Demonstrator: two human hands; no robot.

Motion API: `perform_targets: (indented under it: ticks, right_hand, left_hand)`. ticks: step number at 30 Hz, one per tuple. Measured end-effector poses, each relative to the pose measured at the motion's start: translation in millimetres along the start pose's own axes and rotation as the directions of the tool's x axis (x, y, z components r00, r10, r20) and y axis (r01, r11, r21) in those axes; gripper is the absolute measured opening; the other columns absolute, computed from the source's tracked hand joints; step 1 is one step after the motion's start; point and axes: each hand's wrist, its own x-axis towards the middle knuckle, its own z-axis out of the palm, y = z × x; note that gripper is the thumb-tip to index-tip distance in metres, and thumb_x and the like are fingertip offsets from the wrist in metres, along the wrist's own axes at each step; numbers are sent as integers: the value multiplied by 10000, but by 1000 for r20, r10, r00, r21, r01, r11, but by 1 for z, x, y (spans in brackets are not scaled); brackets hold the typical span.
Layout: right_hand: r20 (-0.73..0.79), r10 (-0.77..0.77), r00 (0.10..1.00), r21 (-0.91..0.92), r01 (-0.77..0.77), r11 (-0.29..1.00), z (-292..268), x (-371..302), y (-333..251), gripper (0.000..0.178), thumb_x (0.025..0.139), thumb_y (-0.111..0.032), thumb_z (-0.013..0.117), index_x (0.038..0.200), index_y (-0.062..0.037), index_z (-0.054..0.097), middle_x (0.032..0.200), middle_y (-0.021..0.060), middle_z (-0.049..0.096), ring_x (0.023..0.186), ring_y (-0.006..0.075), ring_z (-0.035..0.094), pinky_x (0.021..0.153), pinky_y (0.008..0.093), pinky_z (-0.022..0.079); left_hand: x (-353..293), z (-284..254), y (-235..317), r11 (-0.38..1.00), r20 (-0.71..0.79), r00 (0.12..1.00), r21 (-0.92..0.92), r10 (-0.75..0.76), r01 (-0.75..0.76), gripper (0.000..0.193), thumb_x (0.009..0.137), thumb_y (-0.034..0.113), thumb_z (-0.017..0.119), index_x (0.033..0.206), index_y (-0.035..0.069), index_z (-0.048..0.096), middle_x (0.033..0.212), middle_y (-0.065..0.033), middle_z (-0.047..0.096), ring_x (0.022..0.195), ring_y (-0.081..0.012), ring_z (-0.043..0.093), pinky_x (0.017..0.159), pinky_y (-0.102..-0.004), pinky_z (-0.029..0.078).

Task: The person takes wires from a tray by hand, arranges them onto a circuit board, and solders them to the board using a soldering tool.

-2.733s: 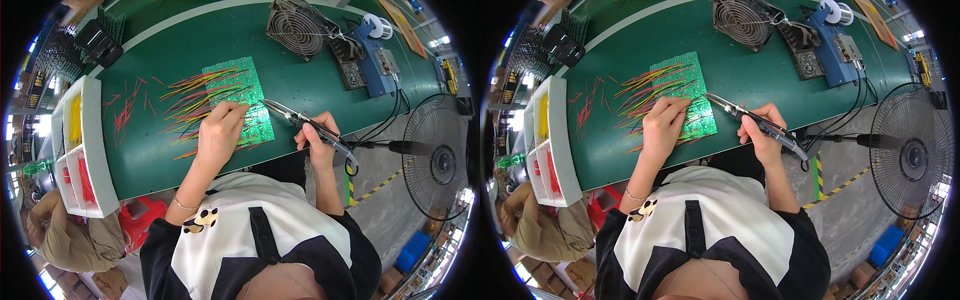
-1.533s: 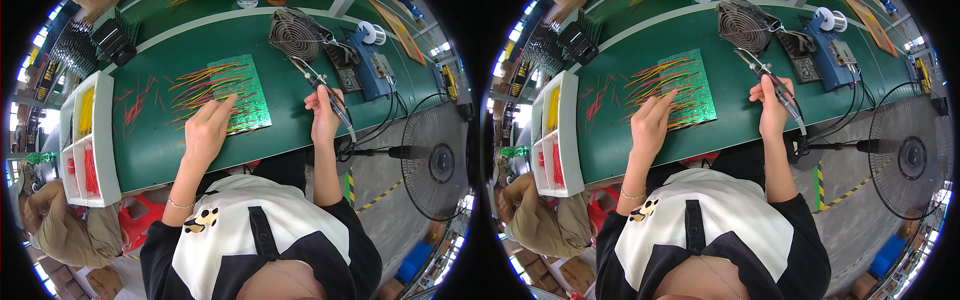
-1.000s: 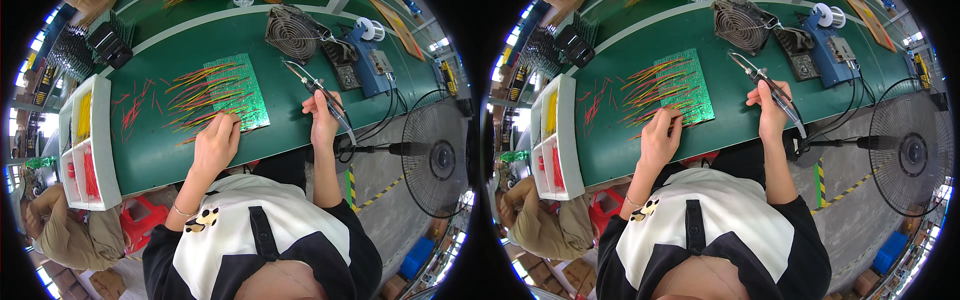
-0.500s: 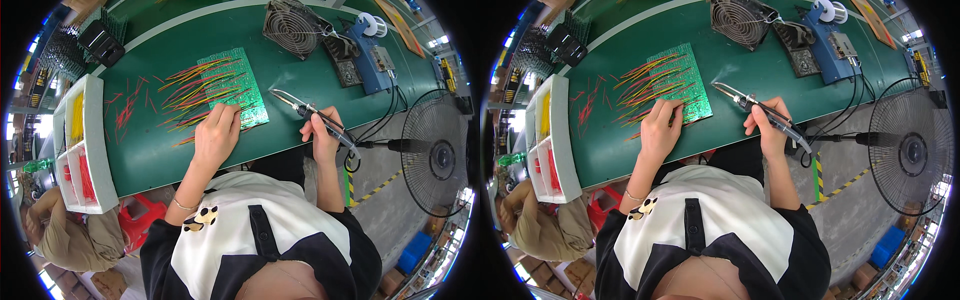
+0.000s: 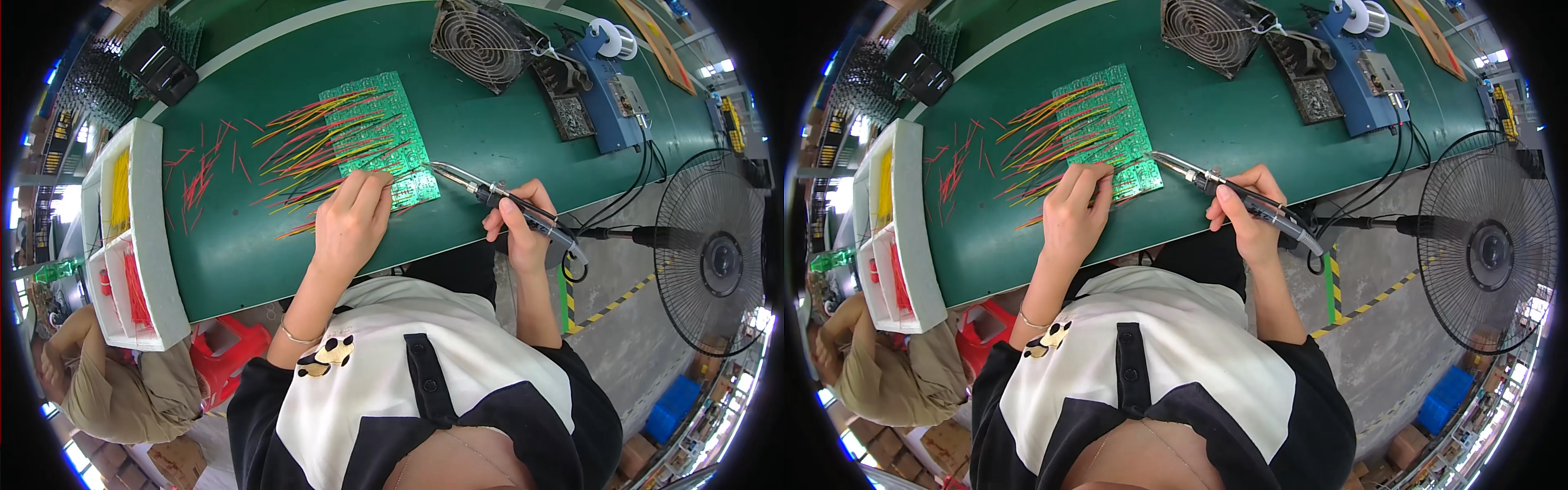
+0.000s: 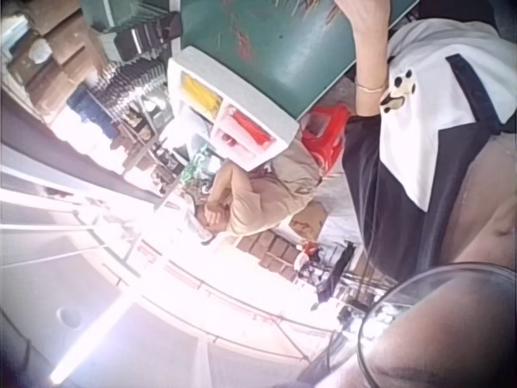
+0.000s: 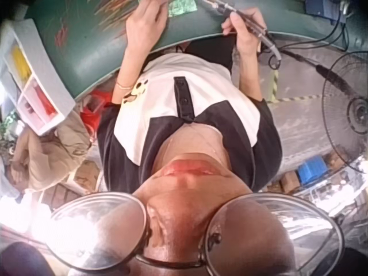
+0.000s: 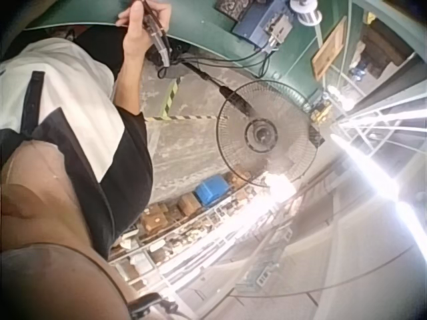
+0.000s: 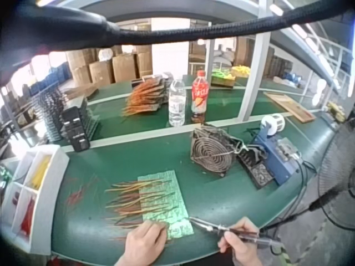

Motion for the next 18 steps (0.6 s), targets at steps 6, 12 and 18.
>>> perform_targets:
  ticks: [6,12,18]
  right_hand:
    - [-5,-7,1000,-85,6,996,5,0,-2,169,839,-112,595,811,-6,467,585,124,581,437,130,521,434,234,442]
    - [19,8,1000,-67,-7,998,3,0,-3,147,834,-64,605,823,10,478,627,115,606,483,120,564,453,222,465]
    - [-6,-23,1000,-107,23,994,5,0,0,167,848,-114,586,807,-13,459,581,120,575,436,131,518,457,235,446]
  left_hand:
    - [0,1,0,1000,-10,1000,15,10,-10,131,715,-22,638,819,45,595,756,-48,564,608,-212,587,517,-312,478]
    - [0,2,0,1000,-20,1000,18,23,-23,128,713,-25,636,813,43,595,756,-48,564,608,-213,588,520,-313,479]
    - [-2,0,0,1000,1,1000,-5,-1,1,140,723,-64,628,834,18,603,803,-81,605,627,-224,599,520,-305,480]
